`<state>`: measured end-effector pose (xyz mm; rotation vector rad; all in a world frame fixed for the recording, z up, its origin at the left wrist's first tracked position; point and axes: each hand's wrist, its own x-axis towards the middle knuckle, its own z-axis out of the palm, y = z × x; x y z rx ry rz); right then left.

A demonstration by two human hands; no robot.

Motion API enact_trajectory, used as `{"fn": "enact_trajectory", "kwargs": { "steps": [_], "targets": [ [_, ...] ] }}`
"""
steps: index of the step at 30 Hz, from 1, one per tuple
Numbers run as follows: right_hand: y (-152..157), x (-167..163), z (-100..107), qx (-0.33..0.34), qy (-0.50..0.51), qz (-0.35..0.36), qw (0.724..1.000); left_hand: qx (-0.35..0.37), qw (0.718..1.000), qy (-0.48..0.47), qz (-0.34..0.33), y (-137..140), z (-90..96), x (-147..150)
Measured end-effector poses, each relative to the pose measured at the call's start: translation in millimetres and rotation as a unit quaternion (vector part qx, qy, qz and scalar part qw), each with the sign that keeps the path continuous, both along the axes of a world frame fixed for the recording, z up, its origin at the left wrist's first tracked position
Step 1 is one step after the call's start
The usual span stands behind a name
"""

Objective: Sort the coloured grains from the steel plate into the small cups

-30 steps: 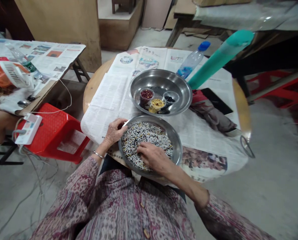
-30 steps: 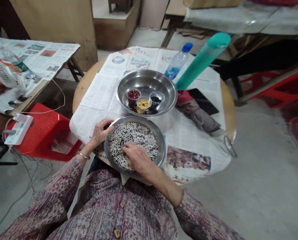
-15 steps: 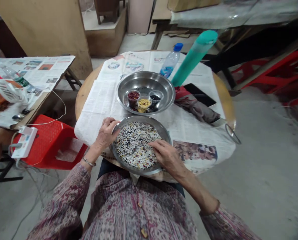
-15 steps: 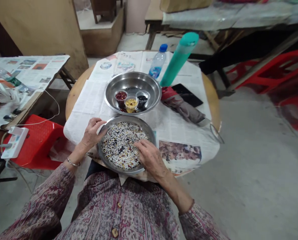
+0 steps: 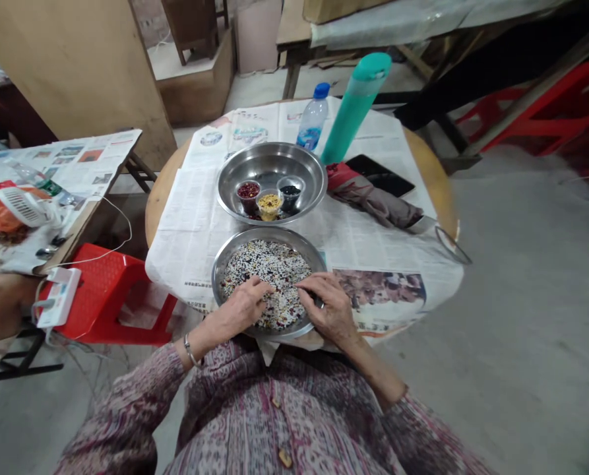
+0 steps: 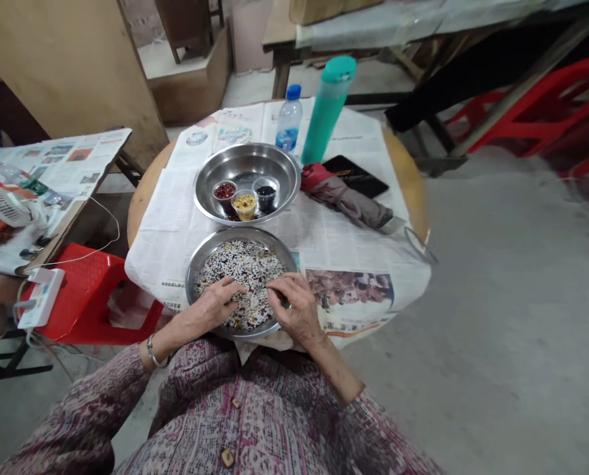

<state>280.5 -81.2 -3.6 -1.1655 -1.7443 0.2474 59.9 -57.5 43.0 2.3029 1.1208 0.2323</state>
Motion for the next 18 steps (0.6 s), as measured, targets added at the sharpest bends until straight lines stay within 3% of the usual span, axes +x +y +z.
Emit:
{"fn": "enact_trajectory", "kwargs": {
  "steps": [4,7,9,14,18],
  "targets": [
    [2,-1,-1,0.013,0.017,0.004,1.0,0.009,0.996,-0.092,-0.013,10,-8.2,28],
    [2,0,-2,0.005,0.019,-0.005,1.0,0.047,0.989,-0.135,-0.041,25,-0.8,36],
    [2,0,-3,0.003,0.02,-0.006,1.0,0.076,0.99,-0.105,-0.056,36,7.9,33],
    [3,0,-6,0.01,0.026,-0.001,1.0,0.085,0.992,0.088,-0.037,50,15.0,16],
    [3,0,-7,-0.002,0.029,-0.001,1.0,0.062,0.995,0.063,-0.039,50,-1.2,18]
  ]
}}
